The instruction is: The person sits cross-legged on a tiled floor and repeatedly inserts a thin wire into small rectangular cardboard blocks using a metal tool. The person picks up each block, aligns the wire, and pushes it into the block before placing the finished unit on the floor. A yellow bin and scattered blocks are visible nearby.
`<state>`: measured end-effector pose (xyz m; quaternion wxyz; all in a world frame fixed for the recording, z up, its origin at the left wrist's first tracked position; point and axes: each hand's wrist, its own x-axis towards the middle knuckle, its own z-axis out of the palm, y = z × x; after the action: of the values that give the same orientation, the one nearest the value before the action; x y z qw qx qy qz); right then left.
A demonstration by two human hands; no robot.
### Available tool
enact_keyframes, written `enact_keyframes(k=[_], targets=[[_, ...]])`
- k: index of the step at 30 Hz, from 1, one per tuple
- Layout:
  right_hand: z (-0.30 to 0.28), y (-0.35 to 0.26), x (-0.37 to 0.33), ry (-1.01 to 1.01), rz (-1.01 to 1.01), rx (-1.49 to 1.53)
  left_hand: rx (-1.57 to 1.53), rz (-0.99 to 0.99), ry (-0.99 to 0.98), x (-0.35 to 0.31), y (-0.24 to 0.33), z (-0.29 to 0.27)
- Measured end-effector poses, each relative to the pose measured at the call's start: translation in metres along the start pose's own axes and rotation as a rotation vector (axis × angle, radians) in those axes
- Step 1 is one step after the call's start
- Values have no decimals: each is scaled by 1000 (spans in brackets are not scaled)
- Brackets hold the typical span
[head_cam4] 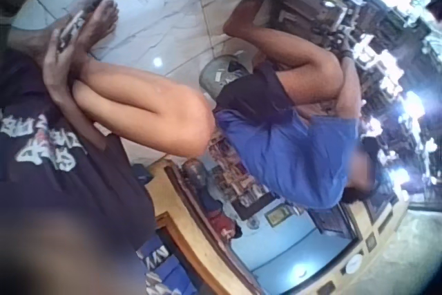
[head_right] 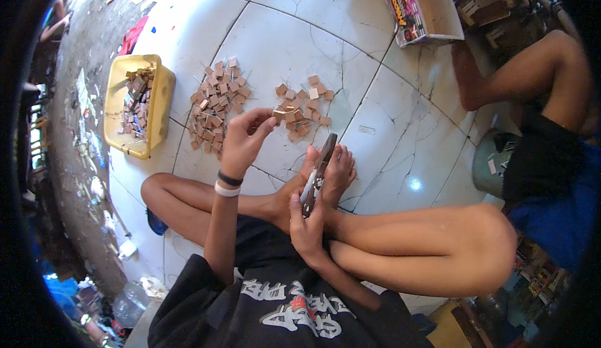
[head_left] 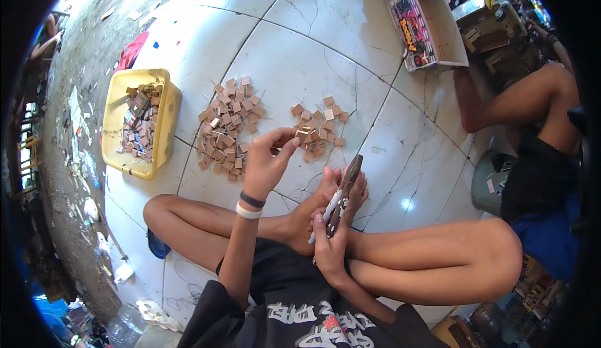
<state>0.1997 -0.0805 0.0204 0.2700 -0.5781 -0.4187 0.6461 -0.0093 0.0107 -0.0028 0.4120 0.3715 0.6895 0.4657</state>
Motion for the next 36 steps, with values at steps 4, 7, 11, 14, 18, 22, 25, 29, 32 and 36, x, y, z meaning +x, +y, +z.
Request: enact_keyframes(k=[4, 7, 11, 14, 18, 22, 25, 29, 32, 36], targets=[[-7, -5, -7, 32, -20, 48, 212, -21, 186, 4, -41, 12], [-9, -21, -7, -6, 20, 62, 626, 30, 407, -1, -58, -10], [-29, -72, -17, -83, 153, 160, 830, 36, 383, -10, -80, -26], [-63, -126, -37, -137, -39, 151, 846, 68, 346, -13, -89, -30], [-129, -207, -72, -108, -586, 165, 795, 83, 304, -16, -88, -31], [-217, -289, -75, -129, -928, -92, 389, 200, 375, -28, -86, -35], [-258, -305, -56, 231, -932, -164, -41, 142, 402, -40, -90, -48], [-244, -281, 7, 390, -719, -398, -461, 38, 365, -55, -95, -84], [-196, -232, 49, 296, -494, -646, -551, -3, 385, -65, -95, -96], [-153, -177, 40, 94, -389, -744, -614, 44, 386, -81, -92, -113]])
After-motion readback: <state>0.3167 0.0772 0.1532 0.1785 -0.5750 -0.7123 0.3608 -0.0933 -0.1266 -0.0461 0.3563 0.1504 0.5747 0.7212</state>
